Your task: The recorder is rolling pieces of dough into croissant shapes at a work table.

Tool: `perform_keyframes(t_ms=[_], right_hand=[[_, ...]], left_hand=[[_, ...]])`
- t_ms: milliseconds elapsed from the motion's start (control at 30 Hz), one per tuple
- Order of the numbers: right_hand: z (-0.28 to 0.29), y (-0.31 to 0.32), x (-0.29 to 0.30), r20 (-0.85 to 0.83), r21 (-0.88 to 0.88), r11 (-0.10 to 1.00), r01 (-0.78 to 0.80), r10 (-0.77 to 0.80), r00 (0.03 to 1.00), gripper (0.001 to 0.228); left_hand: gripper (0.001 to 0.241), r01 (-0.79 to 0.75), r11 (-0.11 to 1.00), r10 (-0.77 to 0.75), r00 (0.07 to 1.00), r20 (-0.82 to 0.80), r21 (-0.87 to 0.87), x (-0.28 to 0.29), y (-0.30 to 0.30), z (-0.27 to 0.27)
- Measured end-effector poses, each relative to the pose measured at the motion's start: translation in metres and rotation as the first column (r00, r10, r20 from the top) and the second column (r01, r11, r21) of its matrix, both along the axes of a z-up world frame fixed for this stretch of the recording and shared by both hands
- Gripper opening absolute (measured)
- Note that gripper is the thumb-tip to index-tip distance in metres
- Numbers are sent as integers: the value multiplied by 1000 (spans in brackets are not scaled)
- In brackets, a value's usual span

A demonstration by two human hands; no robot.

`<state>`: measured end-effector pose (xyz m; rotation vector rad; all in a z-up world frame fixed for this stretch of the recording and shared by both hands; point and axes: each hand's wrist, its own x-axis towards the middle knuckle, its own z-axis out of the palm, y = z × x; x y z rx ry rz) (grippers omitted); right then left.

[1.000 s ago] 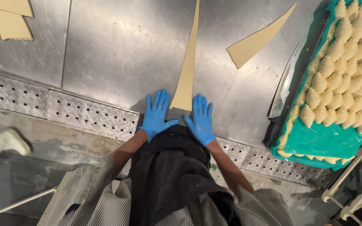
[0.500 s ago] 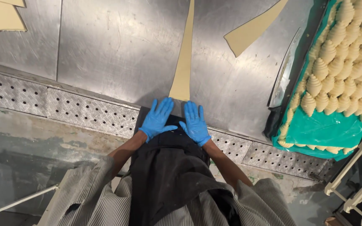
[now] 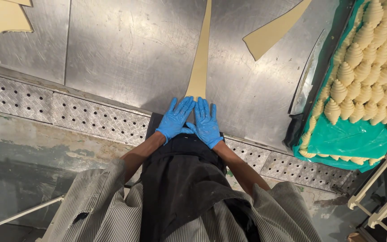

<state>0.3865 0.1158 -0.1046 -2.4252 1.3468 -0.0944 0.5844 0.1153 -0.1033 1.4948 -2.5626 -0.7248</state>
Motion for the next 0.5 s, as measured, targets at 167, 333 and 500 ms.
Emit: perform_keyframes(t_ms=[167,333,500], right_hand=[[2,1,0,11,21,1000,7,-8,1000,100],[-5,1,1,-61,68,997,-31,35,998,101],[-1,-7,1,24,26,1000,4,-5,1000,100]], left_hand=[[124,-10,1000,8,996,-87,-14,3,-2,7],[128,13,1000,-14,992,-128,-7,3,1,-6],[133,8,999,-6,997,-75,34,-1,-12,16]])
